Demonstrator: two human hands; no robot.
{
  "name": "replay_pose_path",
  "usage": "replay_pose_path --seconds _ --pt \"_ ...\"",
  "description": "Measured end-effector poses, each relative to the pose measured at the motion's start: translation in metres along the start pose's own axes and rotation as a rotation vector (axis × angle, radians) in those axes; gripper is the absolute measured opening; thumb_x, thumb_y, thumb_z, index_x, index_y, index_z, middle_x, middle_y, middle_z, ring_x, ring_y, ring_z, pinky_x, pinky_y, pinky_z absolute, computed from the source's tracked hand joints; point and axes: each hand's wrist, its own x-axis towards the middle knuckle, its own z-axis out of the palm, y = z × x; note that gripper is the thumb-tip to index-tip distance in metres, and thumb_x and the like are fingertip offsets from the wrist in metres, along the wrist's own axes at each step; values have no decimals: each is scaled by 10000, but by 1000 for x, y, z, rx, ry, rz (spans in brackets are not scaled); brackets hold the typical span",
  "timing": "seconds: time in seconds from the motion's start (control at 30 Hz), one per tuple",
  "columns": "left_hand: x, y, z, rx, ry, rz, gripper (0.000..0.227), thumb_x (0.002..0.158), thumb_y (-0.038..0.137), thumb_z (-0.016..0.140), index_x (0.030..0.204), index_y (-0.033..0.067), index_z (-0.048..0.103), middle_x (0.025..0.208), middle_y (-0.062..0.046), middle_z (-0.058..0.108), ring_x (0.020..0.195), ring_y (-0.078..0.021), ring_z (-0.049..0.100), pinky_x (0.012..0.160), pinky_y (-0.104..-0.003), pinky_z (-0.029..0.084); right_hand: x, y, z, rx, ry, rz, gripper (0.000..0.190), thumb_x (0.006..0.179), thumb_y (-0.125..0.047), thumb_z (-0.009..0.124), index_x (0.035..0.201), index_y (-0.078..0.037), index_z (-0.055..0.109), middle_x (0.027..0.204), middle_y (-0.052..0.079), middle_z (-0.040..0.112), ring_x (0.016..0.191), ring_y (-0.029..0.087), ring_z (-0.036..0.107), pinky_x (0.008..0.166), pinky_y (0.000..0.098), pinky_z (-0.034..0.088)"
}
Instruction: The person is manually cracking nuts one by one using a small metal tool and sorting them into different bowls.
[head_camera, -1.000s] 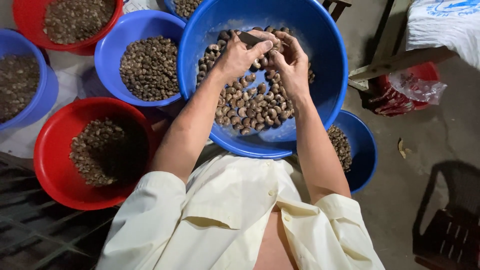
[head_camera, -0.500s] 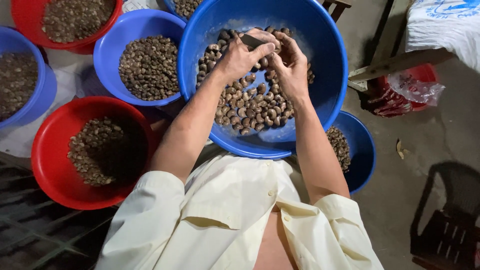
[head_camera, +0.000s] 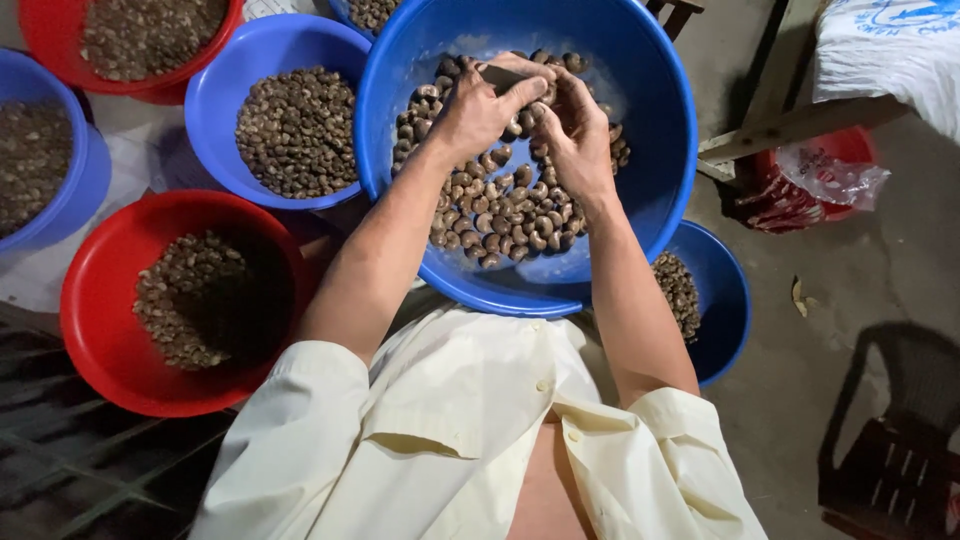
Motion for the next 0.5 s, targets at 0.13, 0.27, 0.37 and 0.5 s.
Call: replay_pose_path --seconds 0.13,0.27,0.37,0.5 --pt "0 11 -2 -42 44 -62 219 998 258 656 1130 118 759 1012 -14 793 851 -128 725 744 -274 602 1 -6 3 55 -17 50 406 1084 -43 572 1472 9 464 977 68 654 770 113 636 645 222 536" --pt "-2 8 1 -167 -16 -78 186 1007 189 665 1146 84 730 1057 -30 744 795 -116 700 583 -230 608 3 -4 -1 301 -17 173 405 1079 -148 542 1448 8 482 1017 106 671 773 140 693 674 217 557" --pt "-1 11 2 -189 -36 -51 184 1017 184 661 1164 95 729 1123 -55 732 895 -157 704 731 -271 606 7 -1 -4 506 -20 253 452 1046 -188 483 1442 30 485 996 149 663 737 180 698 675 261 569" --pt "0 7 6 -214 11 -34 218 1009 162 675 1202 73 721 1016 -87 793 840 -156 772 618 -228 638 8 1 -7 881 -13 314 423 1022 -160 517 1369 80 527 1033 204 708 726 233 712 655 311 613"
